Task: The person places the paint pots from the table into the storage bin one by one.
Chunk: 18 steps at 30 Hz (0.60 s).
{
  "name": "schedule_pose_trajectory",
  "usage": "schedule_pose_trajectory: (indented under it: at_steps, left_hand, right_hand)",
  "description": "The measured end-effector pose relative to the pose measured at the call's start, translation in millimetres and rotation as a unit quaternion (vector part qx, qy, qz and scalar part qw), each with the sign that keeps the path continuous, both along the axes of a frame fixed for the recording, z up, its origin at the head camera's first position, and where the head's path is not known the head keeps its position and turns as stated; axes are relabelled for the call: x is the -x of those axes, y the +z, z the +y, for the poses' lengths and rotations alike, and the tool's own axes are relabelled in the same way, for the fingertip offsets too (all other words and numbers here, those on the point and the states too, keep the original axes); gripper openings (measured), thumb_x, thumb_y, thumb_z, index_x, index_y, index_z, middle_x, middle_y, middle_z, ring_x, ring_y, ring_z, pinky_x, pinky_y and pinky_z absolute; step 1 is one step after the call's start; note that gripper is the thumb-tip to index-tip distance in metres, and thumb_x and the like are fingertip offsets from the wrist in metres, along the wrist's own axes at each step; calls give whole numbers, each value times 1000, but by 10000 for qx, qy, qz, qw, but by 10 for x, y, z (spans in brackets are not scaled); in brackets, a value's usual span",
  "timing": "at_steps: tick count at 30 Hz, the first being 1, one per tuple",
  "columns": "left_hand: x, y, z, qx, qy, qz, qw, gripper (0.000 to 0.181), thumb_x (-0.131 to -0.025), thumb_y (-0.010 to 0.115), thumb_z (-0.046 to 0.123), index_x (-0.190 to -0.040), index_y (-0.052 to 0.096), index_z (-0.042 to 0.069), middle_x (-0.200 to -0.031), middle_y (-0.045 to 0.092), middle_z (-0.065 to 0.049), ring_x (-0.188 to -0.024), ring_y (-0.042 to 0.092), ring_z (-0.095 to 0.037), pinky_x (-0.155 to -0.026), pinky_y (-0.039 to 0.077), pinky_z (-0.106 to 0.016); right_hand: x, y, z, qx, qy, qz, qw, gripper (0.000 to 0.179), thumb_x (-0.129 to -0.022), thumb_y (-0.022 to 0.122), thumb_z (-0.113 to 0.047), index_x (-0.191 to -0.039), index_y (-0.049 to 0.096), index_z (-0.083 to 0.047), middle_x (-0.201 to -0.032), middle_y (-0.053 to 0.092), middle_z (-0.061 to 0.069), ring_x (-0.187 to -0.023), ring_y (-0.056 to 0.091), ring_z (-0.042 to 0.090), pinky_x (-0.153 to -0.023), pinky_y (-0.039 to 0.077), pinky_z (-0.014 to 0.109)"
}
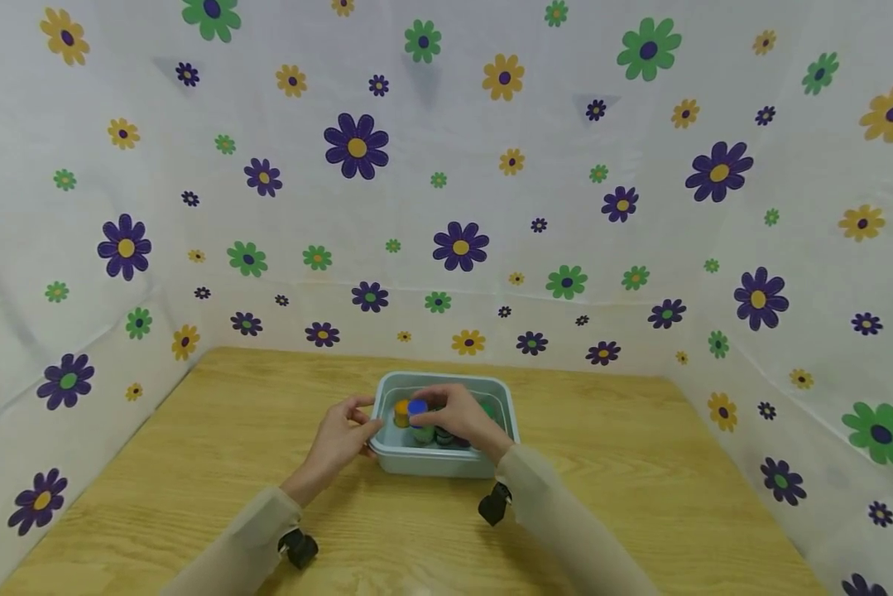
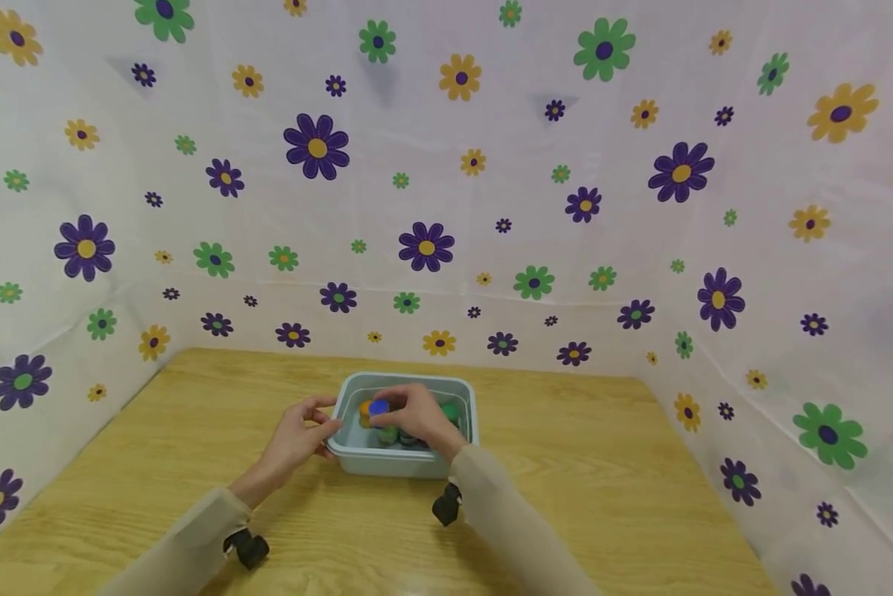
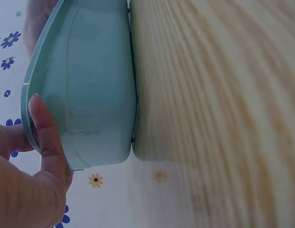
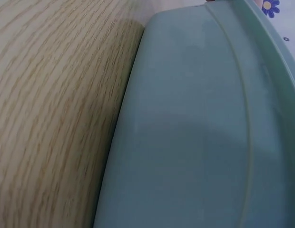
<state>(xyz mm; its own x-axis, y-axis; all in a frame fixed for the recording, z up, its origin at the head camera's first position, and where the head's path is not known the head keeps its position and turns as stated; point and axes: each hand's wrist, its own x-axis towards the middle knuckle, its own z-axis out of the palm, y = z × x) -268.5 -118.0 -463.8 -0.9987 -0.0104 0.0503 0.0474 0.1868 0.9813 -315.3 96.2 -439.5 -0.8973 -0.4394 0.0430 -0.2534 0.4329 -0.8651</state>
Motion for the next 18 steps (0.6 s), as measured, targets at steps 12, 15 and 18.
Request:
schedule_pose_trajectory:
  at_steps: [12,15,18]
  left_hand:
    - [18,-3,-1,-2,-37,69,10000,41,-89,67,0,-129,57,0,-89,53,-12,-58,59,-16,-56,59,-46]
    - [18,-7,-5,-35,-42,127,9999,42,-89,66,-1,-129,57,-1,-89,52,-12,-58,59,-16,-57,59,-47]
    - [9,-10,-9,-33,-57,130,9999,41,-88,66,-1,-129,57,-1,-89,52,-12,-58,59,-16,-57,59,-47]
  right_hand:
    - [88,-39,-136,-272,257,128,9992,39,-84,78,-15,-121,69,-5,-110,71,4,-97,64,14,-87,55,33]
    - [91,-29,-168,-525,330,271,9977,38,-83,79,-16,-118,70,-6,-108,71,3,-95,64,13,-86,55,33]
    - [100,-39,-196,-758,417,347,9956,37,-82,80,-15,-117,71,-7,-108,72,2,-94,64,12,-87,55,32]
